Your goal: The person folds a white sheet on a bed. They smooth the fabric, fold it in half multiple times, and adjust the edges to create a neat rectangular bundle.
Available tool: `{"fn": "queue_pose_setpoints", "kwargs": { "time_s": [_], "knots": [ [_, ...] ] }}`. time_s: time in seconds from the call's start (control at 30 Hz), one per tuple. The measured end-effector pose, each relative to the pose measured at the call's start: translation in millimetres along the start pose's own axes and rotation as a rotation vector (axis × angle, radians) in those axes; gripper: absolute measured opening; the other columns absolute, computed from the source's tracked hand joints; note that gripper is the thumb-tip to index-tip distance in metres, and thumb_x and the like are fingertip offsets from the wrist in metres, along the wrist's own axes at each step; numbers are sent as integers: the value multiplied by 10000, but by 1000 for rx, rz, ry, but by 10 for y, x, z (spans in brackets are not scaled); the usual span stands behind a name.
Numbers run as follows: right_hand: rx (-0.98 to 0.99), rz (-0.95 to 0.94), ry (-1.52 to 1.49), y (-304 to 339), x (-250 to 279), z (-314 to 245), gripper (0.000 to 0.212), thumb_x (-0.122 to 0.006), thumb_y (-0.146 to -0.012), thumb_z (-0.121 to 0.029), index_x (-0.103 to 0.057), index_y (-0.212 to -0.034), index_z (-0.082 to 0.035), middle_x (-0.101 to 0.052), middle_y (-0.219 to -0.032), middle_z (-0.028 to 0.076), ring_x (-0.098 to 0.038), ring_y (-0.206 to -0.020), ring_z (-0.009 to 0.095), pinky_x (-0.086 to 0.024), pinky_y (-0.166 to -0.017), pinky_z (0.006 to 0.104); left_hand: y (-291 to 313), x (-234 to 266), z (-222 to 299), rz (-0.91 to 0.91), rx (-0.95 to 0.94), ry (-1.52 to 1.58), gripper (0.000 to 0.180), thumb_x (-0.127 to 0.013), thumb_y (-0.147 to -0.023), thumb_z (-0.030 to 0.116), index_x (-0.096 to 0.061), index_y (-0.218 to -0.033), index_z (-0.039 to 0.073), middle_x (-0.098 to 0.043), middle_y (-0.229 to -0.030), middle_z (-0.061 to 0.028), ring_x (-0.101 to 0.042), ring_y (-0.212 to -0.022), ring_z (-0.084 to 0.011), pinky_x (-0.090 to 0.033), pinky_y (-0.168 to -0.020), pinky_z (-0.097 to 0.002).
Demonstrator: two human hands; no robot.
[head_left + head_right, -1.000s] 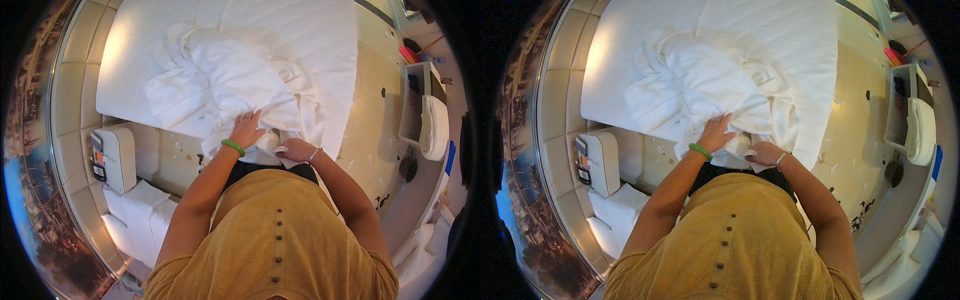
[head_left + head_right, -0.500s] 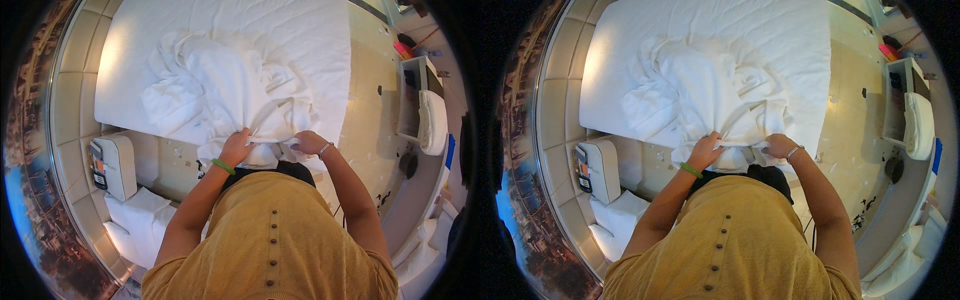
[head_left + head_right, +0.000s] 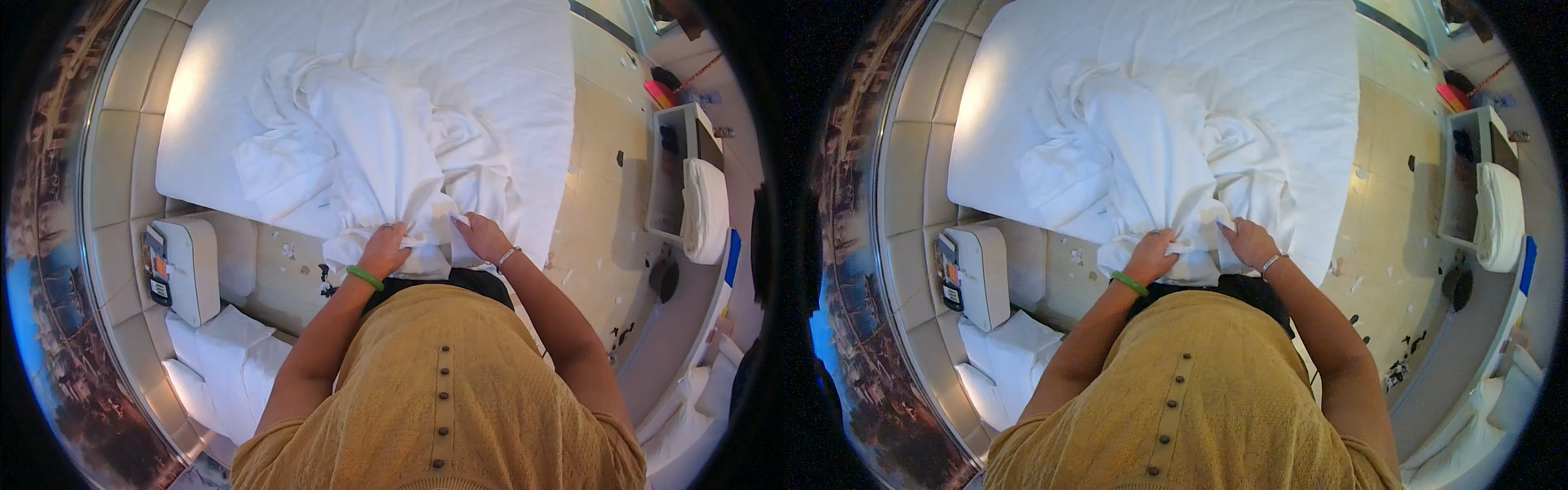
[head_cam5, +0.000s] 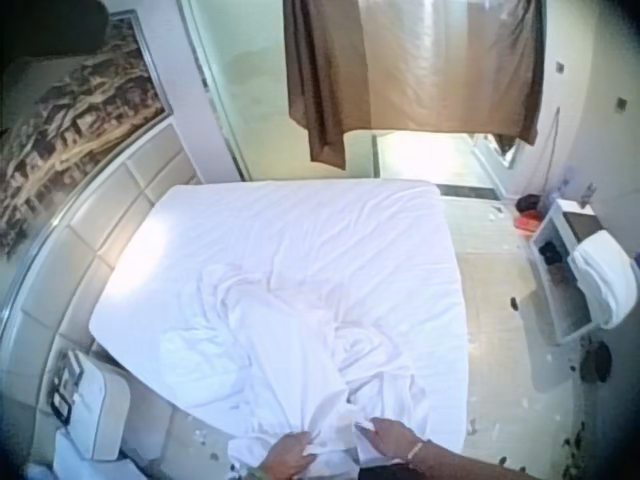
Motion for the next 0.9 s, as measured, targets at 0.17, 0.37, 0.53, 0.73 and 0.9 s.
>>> {"fn": "queue_pose_setpoints", "kwargs": {
  "time_s": [0.17, 0.37, 0.53, 0.73, 0.9],
  "knots": [
    [24, 7, 39, -105, -196, 182, 428, -496, -897, -415, -607, -1018, -19, -605, -990, 259, -583, -927, 415, -465, -833, 451, 52, -73, -86, -9, -3, -35, 285, -638, -713, 124, -493, -937, 23, -603, -909, -193, -540, -911, -392, -412, -821, -454],
    [-1, -113, -6, -84, -190, 167, 423, -513, -894, -390, -607, -1017, 4, -618, -986, 239, -586, -933, 388, -461, -837, 418, 64, -89, -109, -17, 48, 22, 303, -659, -705, 137, -501, -942, 34, -604, -901, -195, -528, -925, -396, -407, -828, -457],
    [14, -172, -39, -32, -217, 134, 483, -502, -890, -437, -591, -1073, 1, -623, -1007, 243, -587, -970, 379, -450, -867, 418, 48, -108, -135, -24, 71, 43, 272, -635, -705, 129, -519, -929, 27, -591, -922, -190, -529, -932, -384, -417, -818, -442],
    [14, -231, -10, -42, -210, 129, 475, -569, -841, -412, -596, -1033, 21, -621, -988, 249, -587, -951, 388, -453, -838, 430, 31, -93, -136, -42, 64, 72, 282, -637, -708, 140, -505, -931, 29, -578, -930, -191, -518, -943, -383, -408, -829, -443],
    [44, -245, 66, -60, -279, 219, 469, -593, -816, -407, -600, -972, 35, -622, -937, 255, -590, -909, 402, -456, -813, 445, 39, -96, -142, -55, 92, 89, 278, -637, -714, 146, -500, -925, 28, -575, -925, -191, -508, -953, -389, -403, -829, -444]
  ]
}}
Point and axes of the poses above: each hand's wrist, its own y-axis away from the middle knuckle, its own x-axis out of the back of the hand, z = x × y, the point moved 2 cm from there along -y, towards the middle knuckle
